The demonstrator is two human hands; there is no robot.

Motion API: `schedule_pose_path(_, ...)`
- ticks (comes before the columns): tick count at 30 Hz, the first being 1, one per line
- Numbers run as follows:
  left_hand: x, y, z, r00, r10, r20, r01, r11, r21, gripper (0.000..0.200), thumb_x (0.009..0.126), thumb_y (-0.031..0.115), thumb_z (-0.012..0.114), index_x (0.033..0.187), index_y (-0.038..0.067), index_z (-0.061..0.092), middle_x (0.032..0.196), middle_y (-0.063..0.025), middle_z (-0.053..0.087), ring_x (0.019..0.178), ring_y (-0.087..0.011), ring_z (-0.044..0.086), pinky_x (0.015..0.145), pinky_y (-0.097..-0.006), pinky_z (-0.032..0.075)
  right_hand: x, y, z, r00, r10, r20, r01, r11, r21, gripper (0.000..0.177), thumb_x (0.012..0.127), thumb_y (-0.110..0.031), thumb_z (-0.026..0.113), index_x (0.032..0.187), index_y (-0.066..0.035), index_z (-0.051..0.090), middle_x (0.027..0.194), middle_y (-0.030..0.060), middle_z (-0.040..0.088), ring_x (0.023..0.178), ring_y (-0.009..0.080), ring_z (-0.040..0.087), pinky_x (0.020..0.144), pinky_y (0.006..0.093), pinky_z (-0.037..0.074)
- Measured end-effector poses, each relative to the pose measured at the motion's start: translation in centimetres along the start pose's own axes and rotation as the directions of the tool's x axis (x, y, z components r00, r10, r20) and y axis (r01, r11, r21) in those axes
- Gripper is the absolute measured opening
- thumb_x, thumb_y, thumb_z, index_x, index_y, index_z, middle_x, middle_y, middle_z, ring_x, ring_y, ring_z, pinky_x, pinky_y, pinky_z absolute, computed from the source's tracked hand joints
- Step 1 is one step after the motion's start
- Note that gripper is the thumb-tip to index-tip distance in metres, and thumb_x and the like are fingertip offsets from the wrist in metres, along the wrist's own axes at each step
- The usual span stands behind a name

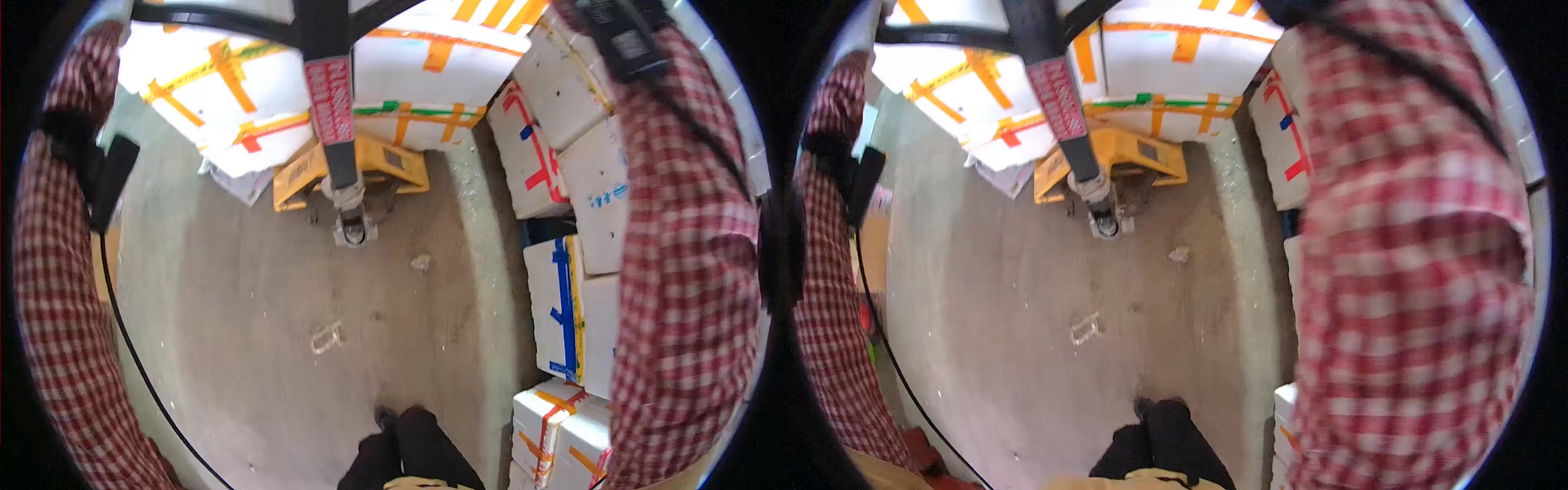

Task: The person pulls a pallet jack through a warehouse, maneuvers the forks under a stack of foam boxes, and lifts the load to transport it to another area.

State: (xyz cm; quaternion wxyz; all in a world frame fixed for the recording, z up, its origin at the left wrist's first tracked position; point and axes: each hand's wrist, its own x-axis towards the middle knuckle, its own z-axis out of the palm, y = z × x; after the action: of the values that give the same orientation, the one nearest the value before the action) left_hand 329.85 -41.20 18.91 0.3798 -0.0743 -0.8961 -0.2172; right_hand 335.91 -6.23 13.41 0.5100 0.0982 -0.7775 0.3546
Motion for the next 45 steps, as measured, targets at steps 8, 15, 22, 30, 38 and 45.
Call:
schedule_pose_path(8, 0.5, -8.3, 3.1, 0.861, -0.483, -0.160, 0.469, 0.875, -0.117, 0.032, 0.084, 0.030, 0.058, 0.098, 0.003, 0.069, 0.073, -0.0125, 0.065, 0.063, -0.0182, 0.061, 0.061, -0.0343, 0.048, 8.6, 2.3, 13.0, 0.995, 0.086, 0.056, -0.075, 0.981, -0.178, 0.022, 0.070, -0.032, 0.077, 0.081, -0.014, 0.070, 0.074, 0.0060, 0.069, 0.072, 0.0197, 0.068, 0.068, 0.0322, 0.055)
schedule_pose_path(15, 5.6, -11.8, 9.3, 0.830, -0.524, -0.190, 0.385, 0.786, -0.484, 0.015, 0.087, 0.016, 0.061, 0.088, 0.001, 0.063, 0.069, -0.0019, 0.059, 0.049, -0.0051, 0.047, 0.042, -0.0228, 0.036, 12.2, 6.2, 15.9, 0.954, 0.246, 0.171, -0.286, 0.919, 0.272, 0.010, 0.084, -0.007, 0.055, 0.089, -0.008, 0.063, 0.088, 0.0180, 0.068, 0.084, 0.0346, 0.068, 0.076, 0.0438, 0.053)
schedule_pose_path(22, 8.9, -9.9, 12.3, 0.802, -0.582, -0.134, 0.417, 0.707, -0.572, 0.014, 0.085, 0.001, 0.055, 0.078, 0.012, 0.058, 0.064, 0.0048, 0.046, 0.048, -0.0036, 0.037, 0.044, -0.0194, 0.026, 14.2, 9.7, 19.1, 0.963, 0.235, 0.131, -0.268, 0.886, 0.379, 0.008, 0.078, -0.003, 0.057, 0.085, -0.007, 0.060, 0.075, 0.0132, 0.066, 0.072, 0.0308, 0.068, 0.063, 0.0406, 0.054)
schedule_pose_path(30, 12.4, -17.2, 14.9, 0.687, -0.723, -0.071, 0.626, 0.639, -0.446, 0.024, 0.085, 0.010, 0.057, 0.062, 0.011, 0.054, 0.050, 0.0014, 0.045, 0.039, -0.0097, 0.042, 0.038, -0.0255, 0.036, 15.0, 13.9, 23.8, 0.972, 0.198, 0.125, -0.233, 0.763, 0.604, 0.008, 0.085, -0.011, 0.051, 0.082, -0.006, 0.056, 0.072, 0.0142, 0.060, 0.070, 0.0342, 0.065, 0.060, 0.0435, 0.050)
schedule_pose_path(38, 14.1, -13.9, 15.0, 0.441, -0.887, -0.135, 0.890, 0.452, -0.067, 0.025, 0.087, 0.030, 0.064, 0.101, 0.010, 0.059, 0.070, -0.0098, 0.063, 0.053, -0.0246, 0.057, 0.049, -0.0441, 0.047, 15.9, 16.1, 27.4, 0.939, 0.114, 0.323, -0.315, 0.659, 0.683, 0.009, 0.087, -0.011, 0.051, 0.092, -0.006, 0.057, 0.079, 0.0135, 0.064, 0.077, 0.0326, 0.066, 0.065, 0.0418, 0.052)
schedule_pose_path(45, 14.0, -15.8, 16.1, 0.458, -0.881, -0.118, 0.761, 0.457, -0.461, 0.024, 0.089, 0.028, 0.059, 0.097, 0.006, 0.053, 0.074, -0.0130, 0.064, 0.060, -0.0280, 0.062, 0.055, -0.0432, 0.051, 16.4, 17.0, 26.9, 0.924, 0.067, 0.376, -0.332, 0.626, 0.706, 0.011, 0.088, -0.011, 0.051, 0.095, -0.007, 0.058, 0.083, 0.0132, 0.065, 0.080, 0.0320, 0.066, 0.067, 0.0412, 0.052)
